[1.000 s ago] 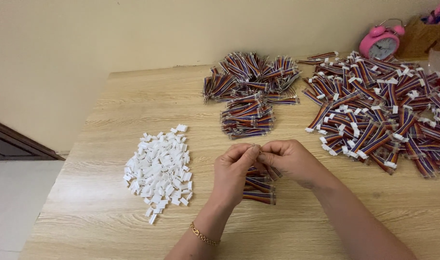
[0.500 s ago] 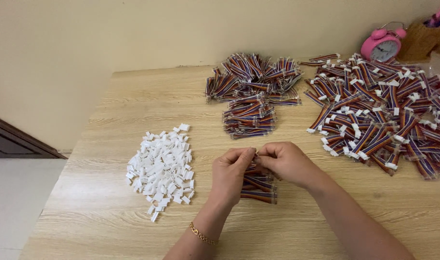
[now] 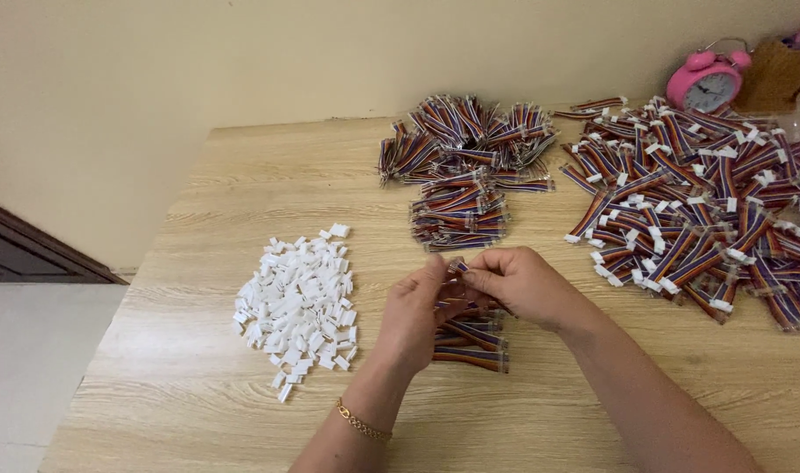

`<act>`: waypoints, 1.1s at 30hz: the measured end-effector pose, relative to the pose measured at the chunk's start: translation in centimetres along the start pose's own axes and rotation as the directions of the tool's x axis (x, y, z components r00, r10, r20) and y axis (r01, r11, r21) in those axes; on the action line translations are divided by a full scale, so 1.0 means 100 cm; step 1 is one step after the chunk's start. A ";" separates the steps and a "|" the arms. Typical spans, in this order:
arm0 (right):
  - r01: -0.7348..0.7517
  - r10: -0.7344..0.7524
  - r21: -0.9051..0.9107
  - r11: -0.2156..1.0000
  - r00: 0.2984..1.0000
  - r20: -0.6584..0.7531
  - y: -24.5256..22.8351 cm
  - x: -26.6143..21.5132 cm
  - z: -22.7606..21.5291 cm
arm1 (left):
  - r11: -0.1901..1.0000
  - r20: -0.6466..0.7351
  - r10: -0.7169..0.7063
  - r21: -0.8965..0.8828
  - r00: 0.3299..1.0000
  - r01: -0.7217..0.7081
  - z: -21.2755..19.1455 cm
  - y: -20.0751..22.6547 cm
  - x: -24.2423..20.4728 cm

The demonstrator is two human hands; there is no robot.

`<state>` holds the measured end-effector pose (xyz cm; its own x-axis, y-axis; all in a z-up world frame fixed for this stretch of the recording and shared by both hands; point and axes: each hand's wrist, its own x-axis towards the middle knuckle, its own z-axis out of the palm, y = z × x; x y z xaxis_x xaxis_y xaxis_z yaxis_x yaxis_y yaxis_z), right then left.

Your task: The person repeatedly picks a flat ribbon cable and a white plastic connector, aligns the cable end with the connector, and presses them together. Completed assemblies are placed in a growing pile on the table.

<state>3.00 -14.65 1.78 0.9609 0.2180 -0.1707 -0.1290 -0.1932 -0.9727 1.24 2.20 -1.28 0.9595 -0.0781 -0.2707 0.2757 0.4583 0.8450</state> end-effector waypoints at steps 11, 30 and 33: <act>0.018 -0.015 -0.086 0.996 0.999 0.035 -0.015 -0.002 0.002 | 0.992 -0.033 -0.007 -0.127 0.999 0.003 -0.004 -0.005 0.002; 0.209 -0.221 -0.489 0.847 0.975 0.032 -0.018 0.006 0.017 | 0.969 -0.302 0.167 -0.127 0.938 -0.214 0.012 -0.009 0.003; 0.171 -0.163 -0.375 0.911 0.985 0.052 -0.019 0.011 0.015 | 0.987 -0.073 0.139 0.091 0.988 -0.132 -0.021 -0.008 0.025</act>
<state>3.93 -12.56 3.23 0.9550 0.2961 -0.0176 0.1385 -0.4978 -0.8562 3.34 3.47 -3.59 0.9816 0.0514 -0.1840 0.1509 0.3822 0.9117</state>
